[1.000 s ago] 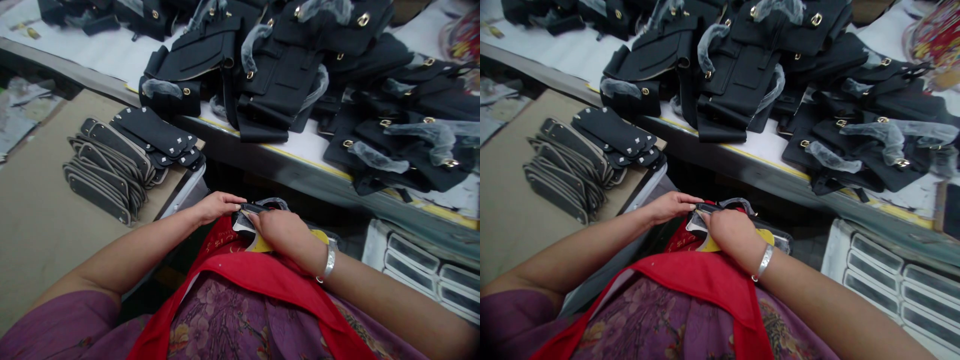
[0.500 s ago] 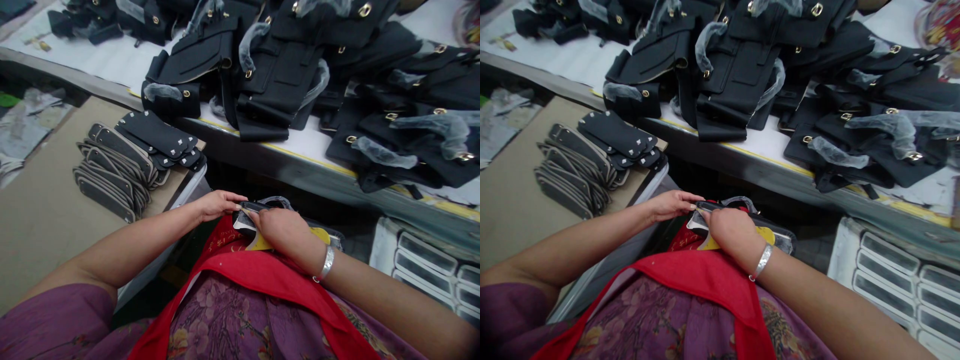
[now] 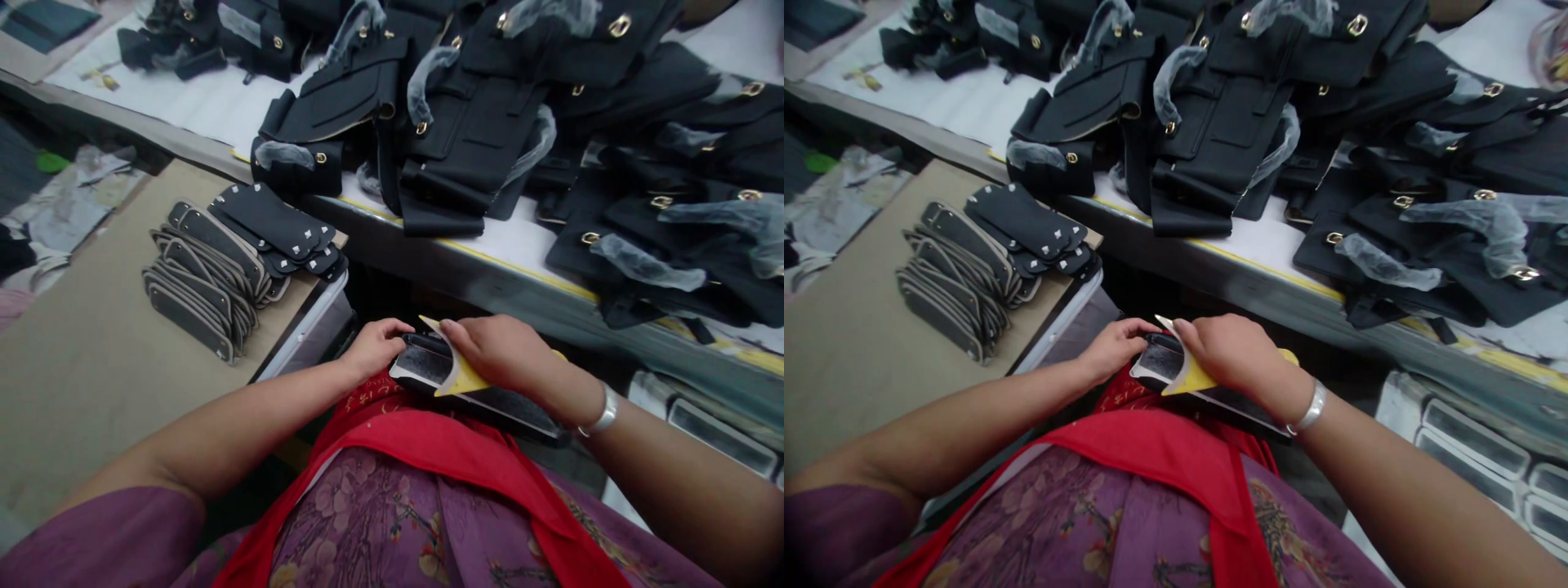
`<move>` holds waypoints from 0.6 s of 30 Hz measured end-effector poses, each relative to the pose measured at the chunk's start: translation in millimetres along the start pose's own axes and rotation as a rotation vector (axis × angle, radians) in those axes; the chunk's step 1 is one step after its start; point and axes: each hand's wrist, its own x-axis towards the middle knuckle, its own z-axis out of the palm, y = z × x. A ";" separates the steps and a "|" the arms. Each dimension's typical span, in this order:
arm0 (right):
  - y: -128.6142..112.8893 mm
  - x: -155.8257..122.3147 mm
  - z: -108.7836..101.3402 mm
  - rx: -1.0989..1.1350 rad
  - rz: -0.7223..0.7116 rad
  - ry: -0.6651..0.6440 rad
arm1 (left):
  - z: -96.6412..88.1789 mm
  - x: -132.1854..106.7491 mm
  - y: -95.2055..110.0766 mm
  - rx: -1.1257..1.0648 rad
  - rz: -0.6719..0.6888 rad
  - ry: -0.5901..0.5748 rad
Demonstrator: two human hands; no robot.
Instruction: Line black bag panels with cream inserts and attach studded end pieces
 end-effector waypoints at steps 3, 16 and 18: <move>-12.2 19.9 -11.8 0.564 -0.036 0.180 | 4.1 -3.8 -13.9 -0.112 0.012 0.054; -68.1 66.9 12.3 1.861 -0.255 0.286 | -6.7 0.5 -25.6 -0.325 0.041 0.000; -71.8 68.6 15.2 1.806 -0.233 0.306 | -6.3 1.0 -24.4 -0.316 0.029 0.025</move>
